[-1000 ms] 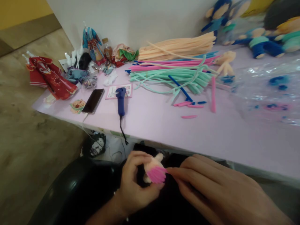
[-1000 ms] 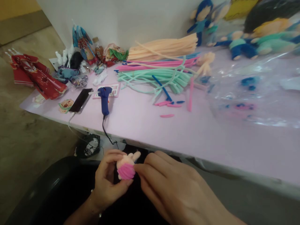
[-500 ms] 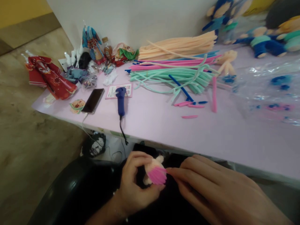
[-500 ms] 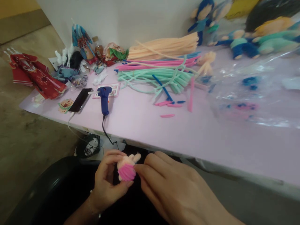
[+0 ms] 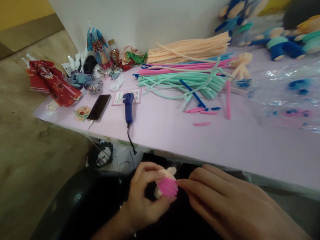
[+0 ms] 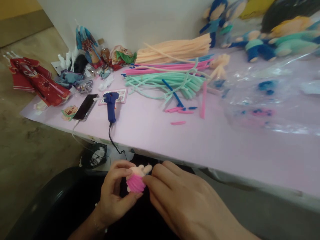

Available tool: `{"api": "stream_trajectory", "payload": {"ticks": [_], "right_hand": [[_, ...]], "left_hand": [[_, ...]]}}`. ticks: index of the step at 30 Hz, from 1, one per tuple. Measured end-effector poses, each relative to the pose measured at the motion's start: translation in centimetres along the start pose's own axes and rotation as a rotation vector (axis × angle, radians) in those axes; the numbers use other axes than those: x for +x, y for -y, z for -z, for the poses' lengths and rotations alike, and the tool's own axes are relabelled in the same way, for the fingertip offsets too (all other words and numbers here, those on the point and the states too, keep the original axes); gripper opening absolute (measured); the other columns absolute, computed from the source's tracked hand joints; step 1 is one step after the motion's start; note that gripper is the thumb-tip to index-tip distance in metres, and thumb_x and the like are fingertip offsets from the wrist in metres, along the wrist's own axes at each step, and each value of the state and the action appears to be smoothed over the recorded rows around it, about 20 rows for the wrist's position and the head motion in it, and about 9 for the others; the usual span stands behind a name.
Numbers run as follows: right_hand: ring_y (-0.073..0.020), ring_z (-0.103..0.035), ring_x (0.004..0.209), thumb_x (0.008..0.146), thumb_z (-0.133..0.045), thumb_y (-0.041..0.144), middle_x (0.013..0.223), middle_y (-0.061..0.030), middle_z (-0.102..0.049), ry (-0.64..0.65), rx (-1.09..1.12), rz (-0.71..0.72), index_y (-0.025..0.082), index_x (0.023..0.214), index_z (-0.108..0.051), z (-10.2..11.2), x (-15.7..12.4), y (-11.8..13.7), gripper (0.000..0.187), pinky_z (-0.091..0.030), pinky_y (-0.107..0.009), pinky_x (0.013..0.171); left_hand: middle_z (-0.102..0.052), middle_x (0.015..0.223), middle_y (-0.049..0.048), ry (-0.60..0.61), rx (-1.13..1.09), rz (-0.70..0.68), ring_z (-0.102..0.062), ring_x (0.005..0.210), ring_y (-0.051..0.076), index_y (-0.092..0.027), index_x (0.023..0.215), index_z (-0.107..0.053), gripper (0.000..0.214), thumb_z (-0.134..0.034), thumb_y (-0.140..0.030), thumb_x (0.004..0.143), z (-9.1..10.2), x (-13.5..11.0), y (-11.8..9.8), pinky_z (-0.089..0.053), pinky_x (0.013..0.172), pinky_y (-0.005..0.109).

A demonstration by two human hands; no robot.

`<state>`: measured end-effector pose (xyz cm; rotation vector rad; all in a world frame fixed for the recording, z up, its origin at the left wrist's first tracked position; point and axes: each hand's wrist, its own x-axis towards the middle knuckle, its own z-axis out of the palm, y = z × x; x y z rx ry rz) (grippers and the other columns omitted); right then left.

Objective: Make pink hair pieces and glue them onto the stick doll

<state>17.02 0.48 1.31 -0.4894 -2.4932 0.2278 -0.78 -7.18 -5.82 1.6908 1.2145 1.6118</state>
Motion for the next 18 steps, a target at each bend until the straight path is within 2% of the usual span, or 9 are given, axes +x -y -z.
{"api": "stream_trajectory", "payload": {"ticks": [4,18], "right_hand": [[-0.0141,-0.057,0.059,0.106,-0.025,0.022,0.067,-0.0019,-0.060,0.019,-0.007,0.002,0.021,0.080,-0.065,0.02,0.03,0.04,0.047,-0.046,-0.026,0.054],[-0.0158,-0.057,0.063,0.106,-0.026,0.023,0.073,-0.0034,-0.063,0.067,0.035,-0.019,0.019,0.082,-0.064,-0.10,-0.38,-0.01,0.045,-0.047,-0.029,0.054]], "left_hand": [[-0.057,0.113,0.0093,0.012,0.023,-0.038,-0.060,0.103,0.023,-0.025,0.122,-0.055,0.048,-0.071,-0.014,0.078,-0.03,0.07,0.15,-0.055,0.087,0.038],[-0.053,0.113,0.0068,0.061,0.026,-0.017,-0.057,0.104,0.020,-0.025,0.117,-0.054,0.043,-0.070,-0.013,0.079,0.03,0.00,0.20,-0.052,0.090,0.033]]}}
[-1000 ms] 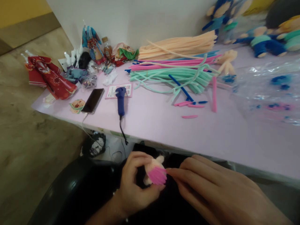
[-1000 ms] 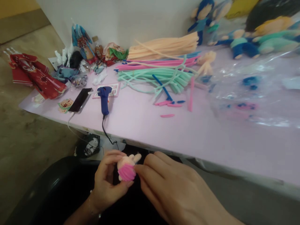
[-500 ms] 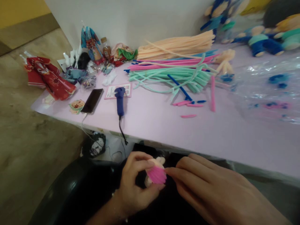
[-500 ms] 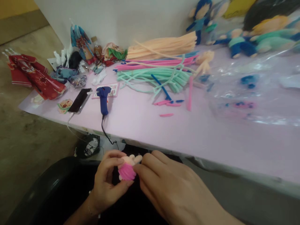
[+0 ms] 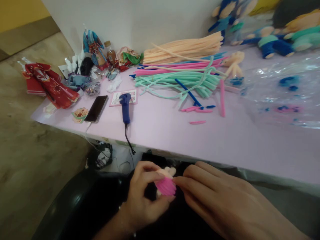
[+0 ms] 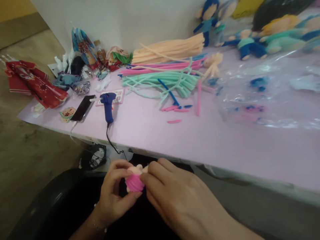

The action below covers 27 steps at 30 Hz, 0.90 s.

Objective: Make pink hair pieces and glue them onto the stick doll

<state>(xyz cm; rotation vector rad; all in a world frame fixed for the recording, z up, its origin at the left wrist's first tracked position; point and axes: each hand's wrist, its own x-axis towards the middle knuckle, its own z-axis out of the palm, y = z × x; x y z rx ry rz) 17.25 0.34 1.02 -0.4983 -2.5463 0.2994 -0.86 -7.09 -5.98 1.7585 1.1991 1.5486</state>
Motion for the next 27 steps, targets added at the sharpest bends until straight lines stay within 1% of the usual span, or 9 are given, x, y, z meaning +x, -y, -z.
{"api": "stream_trajectory", "payload": {"ticks": [9,14,21,23,27], "right_hand": [[-0.0167,-0.058,0.064,0.105,-0.028,0.022,0.074,-0.0045,-0.063,0.008,0.012,-0.020,0.019,0.081,-0.063,0.12,-0.16,0.28,0.042,-0.048,-0.029,0.054],[-0.0149,-0.059,0.062,0.104,-0.032,0.020,0.074,-0.0039,-0.063,0.003,0.071,-0.054,0.020,0.082,-0.063,0.13,-0.33,0.22,0.037,-0.049,-0.027,0.056],[-0.0136,-0.061,0.064,0.102,-0.036,0.016,0.076,-0.0023,-0.065,-0.054,0.086,-0.065,0.021,0.088,-0.062,-0.51,-0.47,0.03,0.030,-0.050,-0.025,0.058],[-0.0138,-0.061,0.065,0.102,-0.037,0.016,0.077,-0.0024,-0.065,-0.053,0.080,-0.073,0.021,0.089,-0.062,-0.40,-0.26,0.11,0.029,-0.050,-0.025,0.058],[-0.0148,-0.061,0.064,0.103,-0.037,0.019,0.076,-0.0028,-0.065,-0.052,0.044,-0.072,0.022,0.086,-0.062,0.09,0.11,0.33,0.030,-0.047,-0.027,0.056]], "left_hand": [[-0.054,0.109,0.0067,-0.004,0.014,0.014,-0.058,0.100,0.021,-0.025,0.111,-0.057,0.037,-0.072,-0.017,0.079,0.01,0.17,-0.02,-0.053,0.085,0.035],[-0.055,0.107,0.0065,-0.038,-0.016,0.035,-0.059,0.099,0.022,-0.025,0.108,-0.058,0.037,-0.075,-0.020,0.077,0.07,0.04,0.32,-0.053,0.084,0.036],[-0.056,0.106,0.0044,-0.103,-0.154,0.118,-0.061,0.098,0.020,-0.025,0.103,-0.060,0.033,-0.078,-0.019,0.075,-0.10,-0.09,0.56,-0.054,0.086,0.034],[-0.056,0.106,0.0035,-0.121,-0.186,0.134,-0.062,0.097,0.018,-0.026,0.101,-0.061,0.032,-0.078,-0.019,0.076,-0.19,0.01,0.42,-0.054,0.086,0.032],[-0.056,0.105,0.0032,-0.157,-0.257,0.162,-0.064,0.094,0.017,-0.025,0.100,-0.063,0.030,-0.080,-0.022,0.075,-0.30,0.24,0.28,-0.056,0.082,0.030]]}}
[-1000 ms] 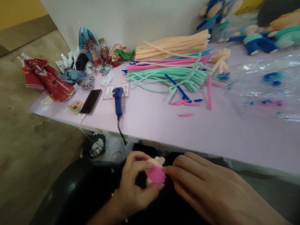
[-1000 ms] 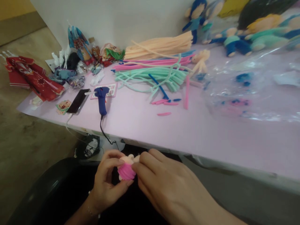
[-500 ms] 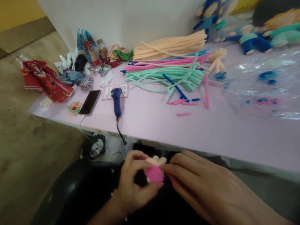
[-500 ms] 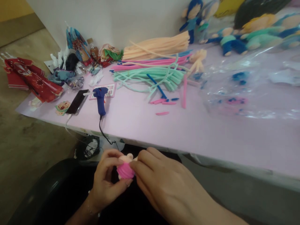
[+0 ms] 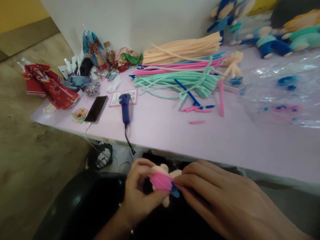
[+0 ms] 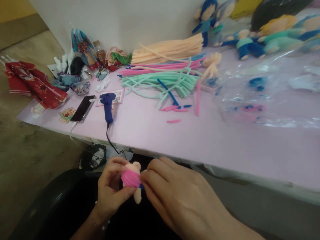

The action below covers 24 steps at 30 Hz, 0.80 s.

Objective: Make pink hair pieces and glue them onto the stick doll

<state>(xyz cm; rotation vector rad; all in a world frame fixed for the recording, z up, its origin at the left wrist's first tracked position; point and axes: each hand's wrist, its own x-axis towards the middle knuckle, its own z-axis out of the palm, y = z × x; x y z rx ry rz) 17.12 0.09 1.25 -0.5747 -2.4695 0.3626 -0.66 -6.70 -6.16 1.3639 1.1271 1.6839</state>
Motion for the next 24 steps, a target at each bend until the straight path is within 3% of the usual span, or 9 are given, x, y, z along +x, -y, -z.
{"api": "stream_trajectory", "payload": {"ticks": [6,16,24], "right_hand": [[-0.0149,-0.059,0.063,0.102,-0.037,0.018,0.073,-0.0021,-0.064,-0.022,-0.047,0.009,0.021,0.082,-0.064,0.34,0.11,0.11,0.033,-0.046,-0.028,0.056],[-0.0150,-0.055,0.061,0.105,-0.030,0.021,0.071,-0.0015,-0.062,-0.047,-0.090,0.054,0.022,0.078,-0.064,-0.39,0.02,0.04,0.043,-0.043,-0.028,0.055],[-0.0153,-0.054,0.063,0.105,-0.032,0.019,0.072,-0.0017,-0.063,-0.024,-0.085,0.077,0.021,0.078,-0.065,0.20,0.38,0.36,0.043,-0.042,-0.029,0.056]], "left_hand": [[-0.058,0.103,0.0051,-0.056,-0.026,0.017,-0.064,0.091,0.018,-0.023,0.096,-0.064,0.030,-0.082,-0.032,0.074,-0.14,0.08,0.19,-0.056,0.072,0.027],[-0.061,0.101,0.0050,-0.064,-0.051,0.043,-0.064,0.091,0.019,-0.023,0.094,-0.065,0.031,-0.083,-0.034,0.072,-0.08,0.31,0.10,-0.054,0.076,0.030],[-0.060,0.101,0.0040,-0.076,-0.099,0.073,-0.063,0.083,0.016,-0.023,0.091,-0.064,0.032,-0.083,-0.038,0.072,-0.20,0.43,0.08,-0.052,0.069,0.026]]}}
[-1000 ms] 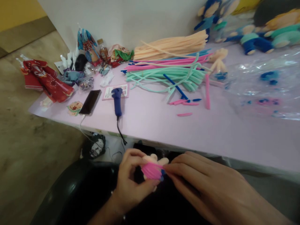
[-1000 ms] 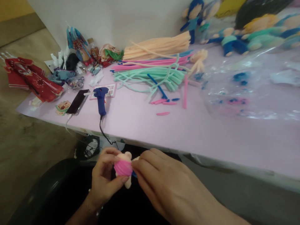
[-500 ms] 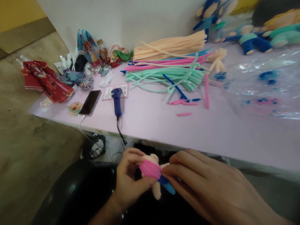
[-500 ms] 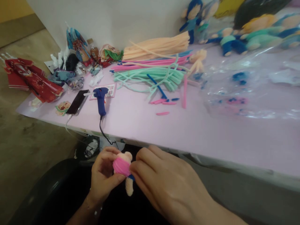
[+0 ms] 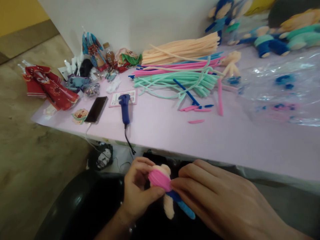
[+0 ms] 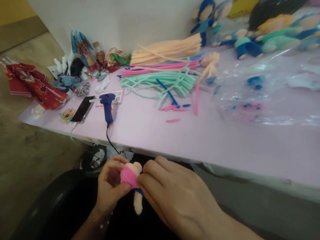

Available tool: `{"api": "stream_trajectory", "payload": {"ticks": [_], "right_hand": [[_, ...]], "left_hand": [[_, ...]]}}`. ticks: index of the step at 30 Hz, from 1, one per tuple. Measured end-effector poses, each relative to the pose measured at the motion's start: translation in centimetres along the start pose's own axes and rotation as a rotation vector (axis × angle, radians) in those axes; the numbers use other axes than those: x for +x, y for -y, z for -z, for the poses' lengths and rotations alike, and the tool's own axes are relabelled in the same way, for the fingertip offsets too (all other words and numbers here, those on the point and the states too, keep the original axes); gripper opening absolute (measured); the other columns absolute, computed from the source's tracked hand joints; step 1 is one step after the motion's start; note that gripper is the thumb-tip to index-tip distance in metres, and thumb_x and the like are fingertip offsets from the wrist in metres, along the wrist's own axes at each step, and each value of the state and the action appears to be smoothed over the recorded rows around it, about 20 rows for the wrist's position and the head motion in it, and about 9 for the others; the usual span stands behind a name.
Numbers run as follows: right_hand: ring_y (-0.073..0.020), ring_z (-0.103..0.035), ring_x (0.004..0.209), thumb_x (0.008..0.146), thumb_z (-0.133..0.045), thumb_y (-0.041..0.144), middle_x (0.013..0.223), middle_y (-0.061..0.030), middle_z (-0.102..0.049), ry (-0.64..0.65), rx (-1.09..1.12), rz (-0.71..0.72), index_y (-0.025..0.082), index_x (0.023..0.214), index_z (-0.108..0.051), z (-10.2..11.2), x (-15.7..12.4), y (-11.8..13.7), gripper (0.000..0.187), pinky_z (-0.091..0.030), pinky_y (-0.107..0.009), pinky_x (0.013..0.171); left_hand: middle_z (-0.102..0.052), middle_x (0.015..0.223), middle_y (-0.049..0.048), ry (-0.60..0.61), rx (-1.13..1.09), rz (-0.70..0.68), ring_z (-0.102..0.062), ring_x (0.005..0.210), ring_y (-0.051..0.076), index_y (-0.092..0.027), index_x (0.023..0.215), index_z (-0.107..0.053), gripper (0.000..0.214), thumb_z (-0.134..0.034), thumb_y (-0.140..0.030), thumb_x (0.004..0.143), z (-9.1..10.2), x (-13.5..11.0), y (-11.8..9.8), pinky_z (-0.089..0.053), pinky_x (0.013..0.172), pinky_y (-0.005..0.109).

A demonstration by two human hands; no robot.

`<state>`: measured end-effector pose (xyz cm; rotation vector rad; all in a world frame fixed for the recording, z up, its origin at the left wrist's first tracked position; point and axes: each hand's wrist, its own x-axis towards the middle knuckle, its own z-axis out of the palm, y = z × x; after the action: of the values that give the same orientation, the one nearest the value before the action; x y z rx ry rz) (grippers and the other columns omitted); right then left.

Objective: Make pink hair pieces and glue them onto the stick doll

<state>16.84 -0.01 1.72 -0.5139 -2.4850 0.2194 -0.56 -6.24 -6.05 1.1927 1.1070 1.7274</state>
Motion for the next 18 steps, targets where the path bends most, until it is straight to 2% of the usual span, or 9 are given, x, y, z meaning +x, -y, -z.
{"api": "stream_trajectory", "payload": {"ticks": [4,11,18], "right_hand": [[-0.0156,-0.055,0.062,0.104,-0.033,0.016,0.072,-0.0023,-0.063,-0.008,-0.005,0.001,0.021,0.078,-0.066,-0.21,-0.04,-0.03,0.042,-0.043,-0.030,0.056],[-0.0167,-0.054,0.059,0.101,-0.035,0.012,0.068,-0.0033,-0.063,-0.008,-0.042,0.026,0.022,0.073,-0.065,-0.40,-0.03,-0.04,0.042,-0.043,-0.032,0.054],[-0.0180,-0.056,0.062,0.101,-0.033,0.013,0.071,-0.0040,-0.064,0.048,-0.052,0.035,0.022,0.077,-0.067,-0.24,-0.23,-0.34,0.042,-0.044,-0.033,0.056]], "left_hand": [[-0.061,0.098,0.0057,-0.019,0.011,0.051,-0.061,0.077,0.015,-0.020,0.088,-0.063,0.035,-0.082,-0.045,0.070,-0.15,0.09,-0.14,-0.051,0.064,0.025],[-0.061,0.094,0.0052,-0.002,-0.072,0.095,-0.060,0.076,0.015,-0.020,0.086,-0.064,0.037,-0.084,-0.046,0.067,-0.05,0.41,-0.05,-0.051,0.064,0.025],[-0.061,0.091,0.0047,0.005,-0.157,0.215,-0.060,0.081,0.017,-0.020,0.085,-0.066,0.041,-0.088,-0.045,0.062,0.29,0.66,-0.18,-0.051,0.070,0.027]]}}
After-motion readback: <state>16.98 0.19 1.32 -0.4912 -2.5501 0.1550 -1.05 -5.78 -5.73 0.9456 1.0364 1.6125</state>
